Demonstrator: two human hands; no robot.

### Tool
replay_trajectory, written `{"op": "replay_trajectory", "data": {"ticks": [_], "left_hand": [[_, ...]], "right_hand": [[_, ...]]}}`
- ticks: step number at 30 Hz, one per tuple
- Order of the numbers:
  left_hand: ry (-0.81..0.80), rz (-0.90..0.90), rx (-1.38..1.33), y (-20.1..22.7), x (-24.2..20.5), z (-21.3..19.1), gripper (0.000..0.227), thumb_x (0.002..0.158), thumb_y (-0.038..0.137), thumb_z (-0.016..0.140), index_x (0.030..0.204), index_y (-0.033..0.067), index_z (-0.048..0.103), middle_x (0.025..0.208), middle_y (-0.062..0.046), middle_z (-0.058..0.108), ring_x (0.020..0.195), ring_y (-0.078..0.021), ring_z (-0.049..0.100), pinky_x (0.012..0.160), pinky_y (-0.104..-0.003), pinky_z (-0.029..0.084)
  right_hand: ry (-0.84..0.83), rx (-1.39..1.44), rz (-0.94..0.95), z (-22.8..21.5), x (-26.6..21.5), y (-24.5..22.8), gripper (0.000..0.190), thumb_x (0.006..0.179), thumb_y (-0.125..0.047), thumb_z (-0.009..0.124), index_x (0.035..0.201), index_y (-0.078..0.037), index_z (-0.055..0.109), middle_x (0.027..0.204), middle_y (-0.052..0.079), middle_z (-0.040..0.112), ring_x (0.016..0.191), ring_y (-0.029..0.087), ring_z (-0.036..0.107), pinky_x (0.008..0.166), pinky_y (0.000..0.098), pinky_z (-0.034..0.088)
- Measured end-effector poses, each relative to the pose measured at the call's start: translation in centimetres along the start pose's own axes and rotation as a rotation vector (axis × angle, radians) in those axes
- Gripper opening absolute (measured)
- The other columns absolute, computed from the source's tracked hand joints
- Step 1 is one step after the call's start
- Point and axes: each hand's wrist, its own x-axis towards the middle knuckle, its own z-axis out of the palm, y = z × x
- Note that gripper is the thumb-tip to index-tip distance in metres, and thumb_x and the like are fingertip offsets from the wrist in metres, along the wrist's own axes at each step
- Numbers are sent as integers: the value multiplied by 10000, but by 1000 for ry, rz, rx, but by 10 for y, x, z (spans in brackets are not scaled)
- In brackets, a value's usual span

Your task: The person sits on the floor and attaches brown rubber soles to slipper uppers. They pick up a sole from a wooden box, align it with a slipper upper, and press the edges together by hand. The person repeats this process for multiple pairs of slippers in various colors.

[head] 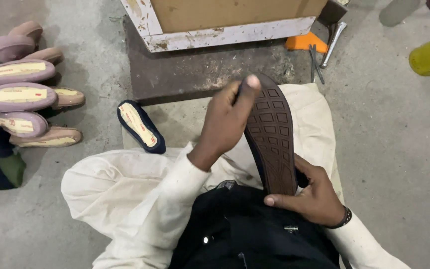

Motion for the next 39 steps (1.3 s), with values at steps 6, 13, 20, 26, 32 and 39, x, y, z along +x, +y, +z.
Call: {"op": "replay_trajectory", "data": {"ticks": [6,13,20,26,32,39], "left_hand": [[-335,-28,-405,-30,-30,-5,638,925,436,635,1446,79,544,1392,-86,650,1268,-216,628,1046,-347,545],[-425,80,-265,-19,-55,-5,627,984,414,566,1516,104,450,1556,-121,526,1422,-183,511,1163,-293,421],[-302,-15,-492,-37,-63,-10,430,944,250,689,1329,60,661,1270,-85,730,1196,-166,671,1049,-314,539],[-229,31,-357,-20,-75,-54,505,940,415,627,1344,115,655,1318,-52,727,1242,-141,666,1006,-271,556],[-61,86,-173,-8,-104,-115,397,896,357,666,1193,96,693,1115,-20,771,1041,-131,732,915,-283,582],[348,144,132,-12,-154,-194,303,922,381,632,1103,139,641,933,19,719,609,-169,618,603,-317,475]], "right_hand": [[-74,78,47,-10,8,8,774,735,-274,847,1416,-21,580,1400,119,683,1296,213,635,1113,362,482],[-1,-205,-143,-28,50,-58,465,1050,-298,473,1412,-29,588,1303,123,663,1249,256,625,1035,371,477],[12,-226,-35,-18,70,-49,288,926,-179,714,1170,-45,784,969,81,768,927,172,693,802,308,512],[3,-436,-102,13,79,-89,256,970,-224,694,1139,-45,762,1068,73,759,986,209,702,824,358,521],[-215,-346,-129,50,101,-138,288,822,-143,791,1093,-45,787,1089,117,797,1000,204,751,866,326,611],[-415,-269,-511,150,104,-168,398,984,-67,661,1367,38,642,1288,180,677,1172,246,651,1019,324,523]]}}
